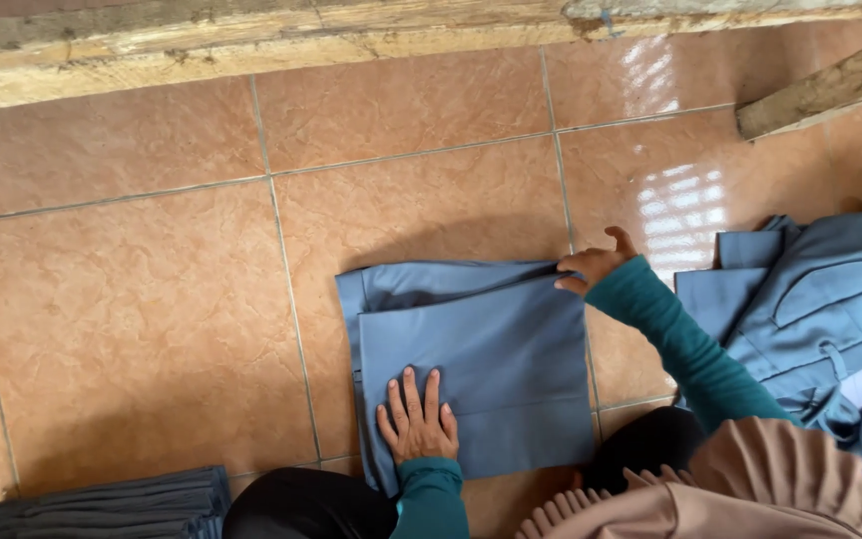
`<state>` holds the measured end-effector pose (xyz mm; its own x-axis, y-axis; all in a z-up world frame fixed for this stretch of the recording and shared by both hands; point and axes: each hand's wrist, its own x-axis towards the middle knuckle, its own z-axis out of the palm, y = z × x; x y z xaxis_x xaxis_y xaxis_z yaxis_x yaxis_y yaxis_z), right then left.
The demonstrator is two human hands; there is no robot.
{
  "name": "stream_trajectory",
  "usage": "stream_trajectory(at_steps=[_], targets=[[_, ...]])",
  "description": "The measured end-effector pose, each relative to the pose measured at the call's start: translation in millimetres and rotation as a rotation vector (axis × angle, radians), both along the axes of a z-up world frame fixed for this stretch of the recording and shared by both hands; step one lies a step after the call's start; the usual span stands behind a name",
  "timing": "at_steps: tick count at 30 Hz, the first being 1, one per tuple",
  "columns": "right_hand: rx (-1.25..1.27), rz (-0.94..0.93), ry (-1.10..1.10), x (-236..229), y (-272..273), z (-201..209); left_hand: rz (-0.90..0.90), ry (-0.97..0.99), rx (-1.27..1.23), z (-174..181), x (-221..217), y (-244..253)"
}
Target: A person is sitting on the floor, picking up blue pants from a pile, laying them out, folding them neatly, and placing them into a stack.
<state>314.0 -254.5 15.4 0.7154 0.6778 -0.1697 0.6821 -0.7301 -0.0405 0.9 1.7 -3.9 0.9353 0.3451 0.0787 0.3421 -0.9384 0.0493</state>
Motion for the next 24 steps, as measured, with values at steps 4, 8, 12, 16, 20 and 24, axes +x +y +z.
stream_trajectory(at_steps=[4,8,12,16,20,24], targets=[[-0.309,-0.264,0.364,14.5,25.3,-7.4,0.004,-0.008,-0.04,3.7,0.9,1.9],[0.132,-0.299,0.098,-22.0,33.2,0.6,0.002,-0.019,-0.035,3.5,0.1,0.7],[0.581,-0.232,-0.29,-104.6,136.7,63.7,-0.004,-0.002,-0.06,0.2,-3.0,0.6],[0.621,-0.174,-0.173,-186.1,171.3,25.6,-0.048,0.027,0.037,-23.3,-14.3,1.9],[0.392,-0.197,-0.079,-214.1,152.0,-9.5,0.0,-0.007,-0.048,14.0,4.2,1.7],[0.158,-0.51,-0.242,-150.5,73.6,-38.3,-0.028,-0.158,-0.017,1.5,6.0,4.6]])
